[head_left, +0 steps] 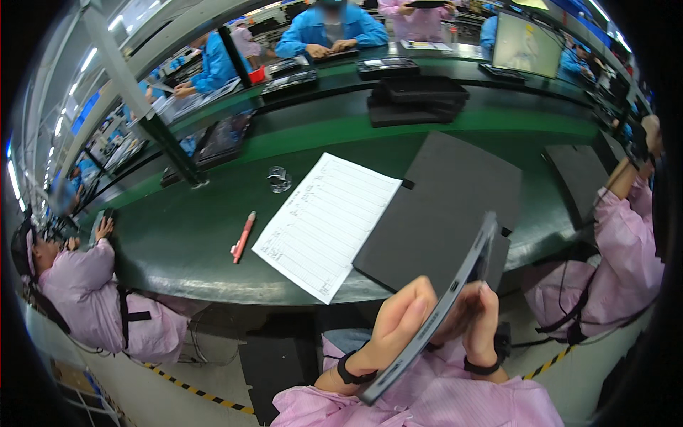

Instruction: Inspecting and testing a tablet device on an assembly line.

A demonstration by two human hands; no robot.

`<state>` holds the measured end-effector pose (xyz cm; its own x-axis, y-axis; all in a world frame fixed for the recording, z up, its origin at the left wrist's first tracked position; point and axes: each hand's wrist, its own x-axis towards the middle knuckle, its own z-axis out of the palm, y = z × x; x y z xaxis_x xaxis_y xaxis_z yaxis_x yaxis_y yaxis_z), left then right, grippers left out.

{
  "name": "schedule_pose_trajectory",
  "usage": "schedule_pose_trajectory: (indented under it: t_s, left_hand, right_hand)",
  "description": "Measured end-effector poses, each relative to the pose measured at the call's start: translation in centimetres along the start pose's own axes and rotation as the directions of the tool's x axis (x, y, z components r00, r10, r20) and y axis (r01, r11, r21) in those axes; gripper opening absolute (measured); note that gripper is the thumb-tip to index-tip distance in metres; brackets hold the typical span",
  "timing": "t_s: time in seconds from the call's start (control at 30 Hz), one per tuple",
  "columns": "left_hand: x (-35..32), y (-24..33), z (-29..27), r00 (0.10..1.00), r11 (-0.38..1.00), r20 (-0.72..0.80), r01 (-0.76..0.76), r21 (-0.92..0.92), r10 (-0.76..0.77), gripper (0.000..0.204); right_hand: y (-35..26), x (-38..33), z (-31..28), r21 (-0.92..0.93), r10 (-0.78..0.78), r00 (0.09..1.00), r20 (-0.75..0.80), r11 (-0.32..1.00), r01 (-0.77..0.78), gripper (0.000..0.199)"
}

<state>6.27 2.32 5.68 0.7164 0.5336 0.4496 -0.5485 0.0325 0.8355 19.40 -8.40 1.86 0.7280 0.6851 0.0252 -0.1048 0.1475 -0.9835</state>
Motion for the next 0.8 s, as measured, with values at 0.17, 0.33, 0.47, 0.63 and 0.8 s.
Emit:
schedule_pose_trajectory:
  t_s: [0.17, 0.33, 0.47, 0.63, 0.8]
  left_hand:
    - [1.6, -0.7, 2.4, 0.980, 0.998, -0.188, 0.056, -0.028, -0.060, 0.027]
    - [0.5, -0.6, 3.0, 0.981, 0.998, -0.184, 0.060, -0.001, -0.059, 0.029]
    - [0.0, -0.7, 3.8, 0.978, 0.998, -0.202, -0.035, 0.056, 0.045, 0.031]
    - [-1.0, -0.6, 3.1, 0.972, 0.992, -0.229, -0.024, 0.122, 0.051, 0.031]
    - [-2.2, -0.2, 3.4, 0.956, 0.994, -0.292, -0.003, 0.107, 0.035, 0.033]
  right_hand:
    - [4.9, 3.0, -0.3, 0.500, 0.131, 0.988, 0.079, 0.852, -0.153, 0.041]
    - [4.7, 5.4, -1.0, 0.596, -0.231, 0.676, 0.699, 0.711, -0.373, 0.052]
    - [4.8, 3.3, -2.0, 0.616, -0.238, 0.693, 0.681, 0.698, -0.365, 0.053]
    - [4.2, 3.3, -0.7, 0.650, -0.270, 0.686, 0.675, 0.658, -0.380, 0.054]
    - [2.8, 3.6, -0.2, 0.666, -0.303, 0.637, 0.709, 0.585, -0.463, 0.055]
